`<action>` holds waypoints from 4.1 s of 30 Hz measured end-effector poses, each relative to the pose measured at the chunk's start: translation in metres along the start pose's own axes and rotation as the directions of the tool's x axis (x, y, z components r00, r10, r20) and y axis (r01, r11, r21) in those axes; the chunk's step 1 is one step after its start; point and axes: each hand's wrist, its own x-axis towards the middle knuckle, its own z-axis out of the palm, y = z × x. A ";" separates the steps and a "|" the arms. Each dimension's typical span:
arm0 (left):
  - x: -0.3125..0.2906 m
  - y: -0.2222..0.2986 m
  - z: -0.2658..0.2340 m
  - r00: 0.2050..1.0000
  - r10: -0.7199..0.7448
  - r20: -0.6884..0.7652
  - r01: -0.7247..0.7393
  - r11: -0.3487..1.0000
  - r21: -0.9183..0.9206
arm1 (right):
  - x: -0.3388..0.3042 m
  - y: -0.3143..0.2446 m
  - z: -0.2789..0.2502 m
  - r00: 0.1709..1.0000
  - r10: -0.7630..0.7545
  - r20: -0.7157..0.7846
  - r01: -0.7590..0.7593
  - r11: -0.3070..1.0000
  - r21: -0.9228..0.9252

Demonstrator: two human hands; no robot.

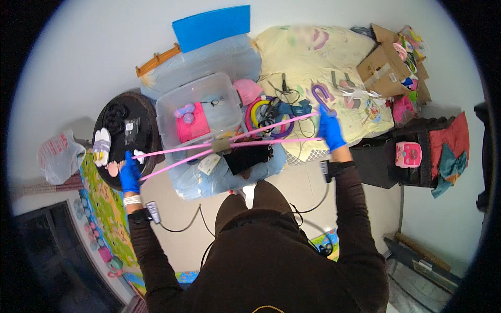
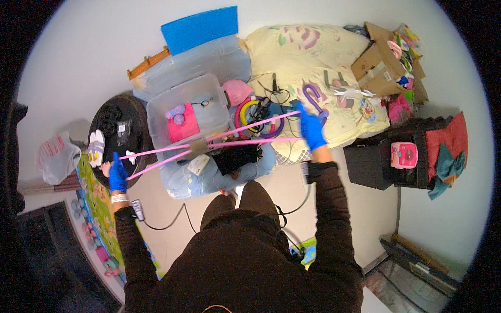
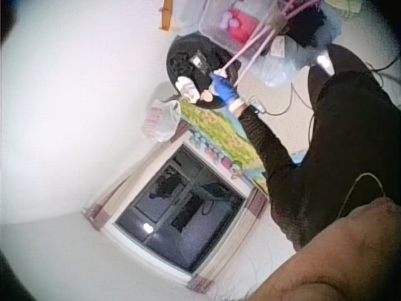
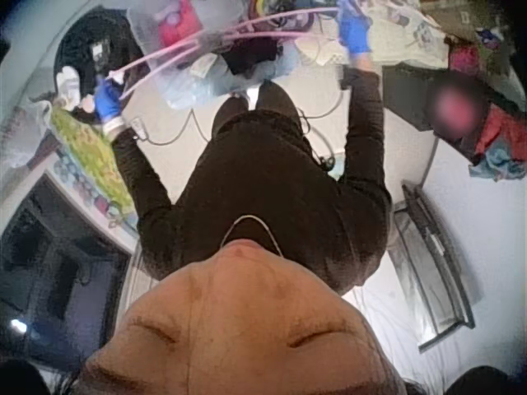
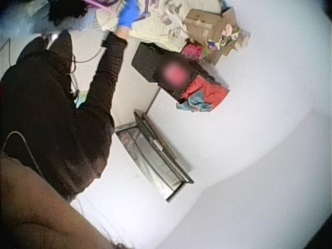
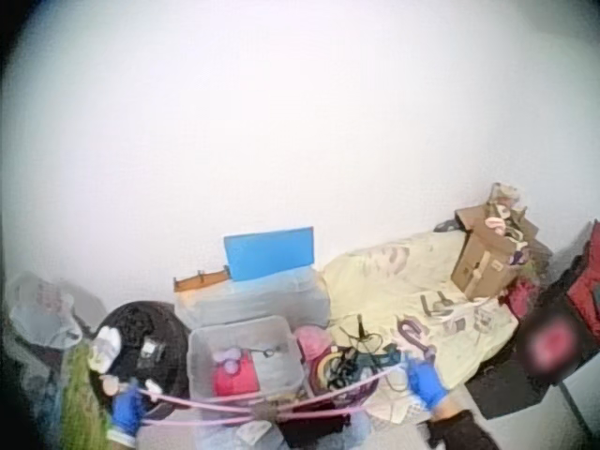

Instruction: The person sorts and organizes various items in a cluttered room. They pick up and place a pink cloth, a black pouch, a pink hanger, a blue hanger, a hair straightener, and a coiled cable into a clear plastic bin. The person also handles a small white object and a black strap.

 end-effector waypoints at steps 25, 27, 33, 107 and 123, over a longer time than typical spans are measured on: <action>-0.102 -0.076 -0.096 0.394 -0.851 0.348 0.659 -0.002 -0.752 | -0.001 0.059 -0.165 0.685 0.722 -0.093 -0.547 0.595 0.589; -0.093 -0.033 -0.058 0.529 -0.725 0.441 0.686 0.060 -0.725 | 0.000 0.045 -0.127 0.748 0.649 0.137 -0.588 0.553 0.591; -0.020 0.106 0.015 0.522 -0.448 0.725 0.717 -0.229 -0.658 | 0.019 -0.057 0.065 0.828 0.479 0.292 -0.552 0.604 0.574; -0.038 0.159 -0.007 0.582 -0.812 0.047 0.590 0.381 -0.712 | 0.008 -0.090 0.160 0.917 0.086 -0.389 -0.120 0.991 -0.063; -0.033 0.166 -0.055 0.608 -0.766 0.208 0.514 0.180 -0.839 | 0.014 -0.115 0.130 0.983 0.127 -0.133 -0.086 0.956 0.279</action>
